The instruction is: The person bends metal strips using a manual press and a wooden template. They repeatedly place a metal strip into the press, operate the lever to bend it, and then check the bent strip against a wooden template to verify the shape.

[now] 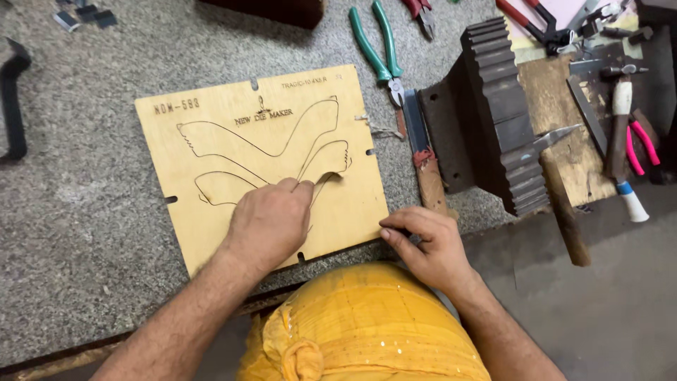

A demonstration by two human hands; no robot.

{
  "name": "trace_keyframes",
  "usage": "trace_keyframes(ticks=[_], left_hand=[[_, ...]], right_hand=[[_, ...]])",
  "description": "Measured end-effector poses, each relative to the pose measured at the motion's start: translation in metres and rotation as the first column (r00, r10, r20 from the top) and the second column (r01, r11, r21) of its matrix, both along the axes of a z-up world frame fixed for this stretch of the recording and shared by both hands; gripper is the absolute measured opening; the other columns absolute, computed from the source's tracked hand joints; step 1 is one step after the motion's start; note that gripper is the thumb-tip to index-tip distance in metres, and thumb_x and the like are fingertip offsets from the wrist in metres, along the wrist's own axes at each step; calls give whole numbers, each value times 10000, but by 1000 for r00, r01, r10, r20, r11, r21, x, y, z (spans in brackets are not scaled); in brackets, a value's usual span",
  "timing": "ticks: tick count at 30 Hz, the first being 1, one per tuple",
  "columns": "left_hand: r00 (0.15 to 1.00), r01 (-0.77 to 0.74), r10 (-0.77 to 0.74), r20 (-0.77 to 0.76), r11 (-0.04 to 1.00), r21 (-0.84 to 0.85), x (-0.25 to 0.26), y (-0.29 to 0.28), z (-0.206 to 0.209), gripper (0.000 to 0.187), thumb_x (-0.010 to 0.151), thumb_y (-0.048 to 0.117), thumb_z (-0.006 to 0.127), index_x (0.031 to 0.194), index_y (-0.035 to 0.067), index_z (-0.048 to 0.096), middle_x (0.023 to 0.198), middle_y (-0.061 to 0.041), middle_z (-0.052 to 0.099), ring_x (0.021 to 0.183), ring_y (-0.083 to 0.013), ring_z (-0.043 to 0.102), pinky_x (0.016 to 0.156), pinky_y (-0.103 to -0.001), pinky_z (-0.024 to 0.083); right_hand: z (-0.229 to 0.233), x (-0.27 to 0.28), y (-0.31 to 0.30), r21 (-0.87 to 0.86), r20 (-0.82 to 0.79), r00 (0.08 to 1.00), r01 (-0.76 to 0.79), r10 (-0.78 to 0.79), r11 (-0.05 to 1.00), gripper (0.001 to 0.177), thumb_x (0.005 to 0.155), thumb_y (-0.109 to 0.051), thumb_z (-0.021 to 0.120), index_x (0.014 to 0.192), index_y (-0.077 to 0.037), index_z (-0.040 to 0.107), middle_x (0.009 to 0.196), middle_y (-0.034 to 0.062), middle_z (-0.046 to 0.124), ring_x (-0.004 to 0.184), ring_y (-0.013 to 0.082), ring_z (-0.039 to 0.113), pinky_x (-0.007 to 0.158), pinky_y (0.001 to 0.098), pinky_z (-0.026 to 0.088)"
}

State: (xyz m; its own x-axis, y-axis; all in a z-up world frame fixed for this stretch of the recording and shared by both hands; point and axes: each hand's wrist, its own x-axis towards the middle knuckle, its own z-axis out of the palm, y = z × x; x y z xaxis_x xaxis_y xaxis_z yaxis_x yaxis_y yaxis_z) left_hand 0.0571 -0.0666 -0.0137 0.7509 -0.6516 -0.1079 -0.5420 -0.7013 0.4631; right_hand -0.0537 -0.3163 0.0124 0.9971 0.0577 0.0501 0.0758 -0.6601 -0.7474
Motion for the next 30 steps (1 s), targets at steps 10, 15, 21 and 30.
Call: trace_keyframes(ticks=[10, 15, 21, 30], left_hand=[[984, -179, 180, -10, 970, -164, -25, -20, -5, 426, 873, 103, 628, 1264, -64, 639, 823, -153, 669, 706, -313, 688, 621, -422, 573], [964, -261, 266, 12, 952, -157, -32, -28, -2, 424, 855, 94, 633, 1255, -45, 659, 825, -139, 667, 702, -308, 686, 618, -427, 569], [896, -436, 444, 32, 889, -138, -53, -38, 9, 389, 848, 87, 645, 1227, 8, 690, 877, -130, 656, 710, -324, 683, 618, -443, 563], [816, -545, 571, 84, 810, -217, -92, -42, 10, 369, 848, 40, 657, 1212, -8, 696, 937, -116, 658, 744, -298, 675, 637, -420, 556]], right_hand=[[0, 20, -2, -16, 12, 999, -34, 34, 999, 160, 875, -79, 777, 1020, -21, 740, 988, 114, 754, 895, 238, 761, 757, 323, 599], [1, 35, -2, -145, -20, 998, -62, 60, 987, 400, 812, -105, 808, 1169, 24, 680, 1087, 178, 690, 903, 322, 707, 766, 370, 573], [0, 42, -2, -41, -245, 936, -269, 251, 962, 387, 825, -140, 794, 1176, -13, 691, 997, 154, 702, 880, 319, 722, 764, 379, 587], [-6, 62, -19, 57, -125, 820, -557, 559, 829, 282, 848, -111, 812, 1110, -32, 741, 1021, 138, 745, 940, 273, 743, 810, 350, 602]])
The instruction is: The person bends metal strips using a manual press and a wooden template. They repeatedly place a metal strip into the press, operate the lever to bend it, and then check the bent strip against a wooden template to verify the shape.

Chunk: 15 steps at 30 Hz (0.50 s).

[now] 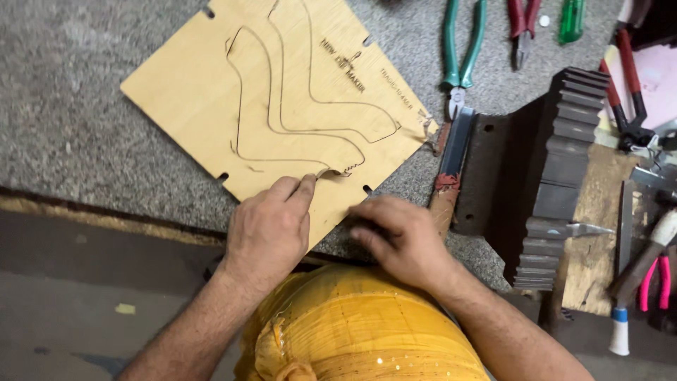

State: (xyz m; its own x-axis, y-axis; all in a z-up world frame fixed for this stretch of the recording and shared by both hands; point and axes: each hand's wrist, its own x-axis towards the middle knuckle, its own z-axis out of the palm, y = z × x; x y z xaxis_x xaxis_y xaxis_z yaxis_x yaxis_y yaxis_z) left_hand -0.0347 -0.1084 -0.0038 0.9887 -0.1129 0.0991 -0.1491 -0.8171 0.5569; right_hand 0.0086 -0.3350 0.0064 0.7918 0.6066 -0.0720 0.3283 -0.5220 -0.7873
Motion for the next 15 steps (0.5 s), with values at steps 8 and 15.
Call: trace_keyframes(ticks=[8, 15], left_hand=[[1000, -10, 9, 11, 997, 72, -7, 3, -3, 331, 900, 60, 652, 1220, -9, 698, 915, -103, 657, 665, -233, 637, 567, -377, 533], [1000, 14, -14, -5, 999, 39, -6, -1, -8, 302, 939, 66, 654, 1222, -34, 683, 918, -104, 652, 626, -188, 633, 547, -334, 544]], right_hand=[[0, 15, 5, 23, 249, 960, 125, -127, 992, 271, 885, -39, 797, 1144, -26, 717, 1094, 127, 716, 944, 227, 746, 807, 307, 605], [-10, 26, 8, 8, 208, 974, 94, -94, 996, 293, 895, -33, 786, 1174, -4, 699, 1131, 120, 707, 988, 200, 733, 844, 285, 611]])
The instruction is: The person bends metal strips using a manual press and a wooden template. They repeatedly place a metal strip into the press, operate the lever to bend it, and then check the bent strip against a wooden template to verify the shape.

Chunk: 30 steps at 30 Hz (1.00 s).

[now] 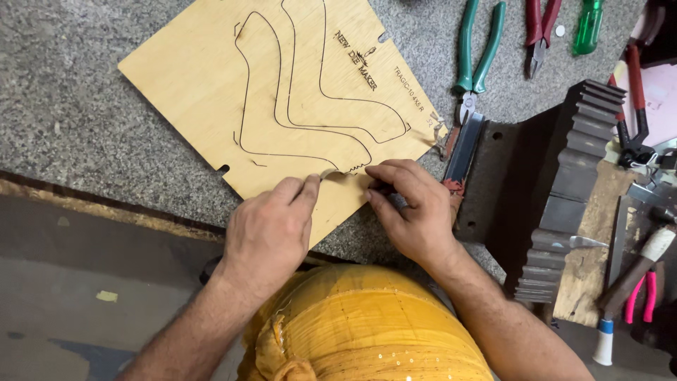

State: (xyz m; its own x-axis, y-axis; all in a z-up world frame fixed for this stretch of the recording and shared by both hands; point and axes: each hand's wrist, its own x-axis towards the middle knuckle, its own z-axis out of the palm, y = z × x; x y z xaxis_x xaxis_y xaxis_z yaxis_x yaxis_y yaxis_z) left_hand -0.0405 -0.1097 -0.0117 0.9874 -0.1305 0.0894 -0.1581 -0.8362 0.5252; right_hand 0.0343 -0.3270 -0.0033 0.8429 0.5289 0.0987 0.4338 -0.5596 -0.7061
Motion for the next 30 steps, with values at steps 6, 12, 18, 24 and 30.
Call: trace_keyframes(ticks=[6, 12, 18, 24, 30], left_hand=[[1000, -26, 26, -16, 999, -19, -1, -2, 3, 354, 897, 59, 673, 1235, -46, 685, 894, -110, 652, 622, -205, 641, 546, -346, 544], [999, -38, 37, -23, 999, -34, -3, -3, 4, 353, 894, 54, 678, 1230, -55, 691, 899, -118, 655, 638, -206, 653, 562, -349, 550], [999, -48, 48, 3, 999, -2, -3, -6, 3, 318, 918, 51, 672, 1215, -58, 695, 912, -124, 655, 640, -205, 657, 573, -347, 553], [999, -36, 36, 9, 999, -32, -2, -6, 5, 347, 901, 46, 655, 1225, -75, 682, 931, -128, 646, 673, -210, 659, 606, -347, 551], [1000, -29, 29, -8, 1000, 11, 0, -5, 11, 404, 848, 40, 621, 1235, -58, 685, 954, -105, 645, 706, -232, 660, 617, -378, 534]], right_hand=[[-1, 4, -1, 40, -136, 990, 35, -29, 999, 309, 881, -34, 796, 1171, 0, 694, 1090, 112, 706, 945, 170, 729, 823, 273, 613], [-1, 5, 1, 51, -169, 985, 50, -41, 997, 311, 875, -28, 795, 1166, 8, 689, 1083, 106, 706, 916, 162, 727, 799, 268, 605], [2, 8, 3, 50, -126, 992, 31, -24, 998, 310, 877, -37, 803, 1162, 5, 687, 1084, 117, 708, 920, 174, 728, 815, 277, 604], [1, 7, 3, 16, -117, 992, 43, -41, 999, 301, 864, -45, 811, 1138, -1, 694, 1075, 120, 718, 903, 180, 733, 798, 283, 599], [3, 8, 7, 11, -145, 987, 77, -74, 997, 312, 834, -36, 814, 1122, -8, 696, 1089, 134, 722, 883, 201, 741, 767, 284, 603]])
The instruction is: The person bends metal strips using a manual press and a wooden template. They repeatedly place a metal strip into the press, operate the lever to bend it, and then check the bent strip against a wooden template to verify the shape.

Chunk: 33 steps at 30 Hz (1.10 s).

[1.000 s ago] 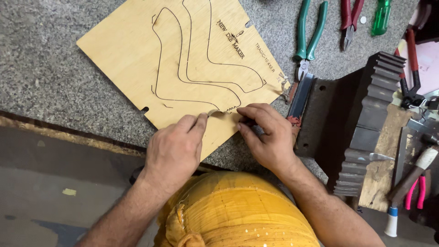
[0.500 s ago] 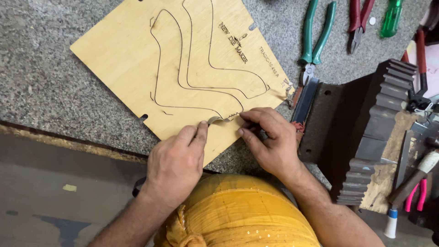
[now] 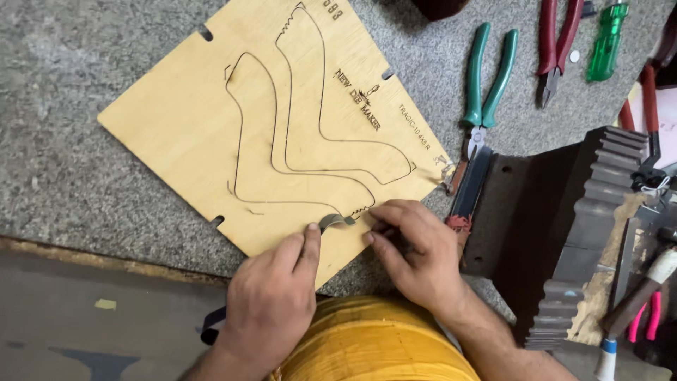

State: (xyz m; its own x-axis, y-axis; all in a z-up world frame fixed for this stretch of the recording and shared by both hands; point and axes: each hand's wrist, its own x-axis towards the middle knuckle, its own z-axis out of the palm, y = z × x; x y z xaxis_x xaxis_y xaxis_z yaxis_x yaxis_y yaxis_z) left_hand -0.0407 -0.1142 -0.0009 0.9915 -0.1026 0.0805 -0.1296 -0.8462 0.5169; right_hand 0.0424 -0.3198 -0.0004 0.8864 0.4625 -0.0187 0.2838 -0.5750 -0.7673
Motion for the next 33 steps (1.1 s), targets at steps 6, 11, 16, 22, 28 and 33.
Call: trace_keyframes(ticks=[6, 11, 16, 22, 28, 33], left_hand=[[1000, 18, -18, -23, 1000, 20, -8, -3, -12, 423, 868, 71, 607, 1263, -64, 672, 939, -113, 636, 649, -232, 634, 572, -387, 526], [999, 21, -20, -31, 999, 28, -9, -2, -16, 406, 880, 57, 623, 1267, -58, 671, 914, -94, 638, 626, -212, 635, 551, -385, 533], [1000, 0, 0, -12, 1000, 1, 0, 1, -10, 346, 916, 65, 662, 1248, -31, 681, 923, -89, 651, 628, -212, 643, 559, -371, 541], [994, 103, -108, -22, 978, -181, 6, 15, 6, 423, 797, 72, 679, 1210, -14, 705, 916, -114, 694, 652, -250, 685, 592, -379, 568], [959, 253, -285, -2, 854, -454, 25, 23, 43, 326, 782, 37, 693, 1105, 5, 721, 902, -135, 713, 748, -307, 714, 648, -389, 585], [837, 542, -527, 148, 759, -360, 47, 0, 66, 363, 795, 55, 675, 1151, -12, 675, 857, -138, 689, 781, -337, 691, 706, -441, 556]], right_hand=[[-2, -3, 1, -10, 25, 1000, 17, -17, 1000, 293, 831, -41, 813, 1102, -21, 703, 1081, 125, 720, 875, 198, 727, 760, 284, 593], [1, 0, 5, -18, 9, 1000, 29, -28, 999, 282, 835, -45, 811, 1098, -30, 710, 1082, 111, 722, 878, 189, 736, 766, 280, 599], [6, 5, 13, -64, -13, 999, 32, -33, 997, 313, 817, -57, 824, 1105, -24, 707, 1078, 124, 714, 882, 219, 739, 746, 296, 600], [23, -5, 10, 45, 51, 999, -10, 7, 999, 347, 814, -39, 813, 1130, 0, 675, 1102, 155, 680, 962, 285, 711, 788, 336, 590], [49, -36, 3, 178, 166, 977, 101, -131, 979, 187, 840, 23, 780, 993, -25, 685, 970, 108, 737, 859, 241, 754, 743, 321, 607], [63, -74, -10, 189, 309, 884, 304, -350, 934, 191, 775, 51, 766, 932, -24, 687, 909, 106, 739, 820, 239, 754, 732, 320, 600]])
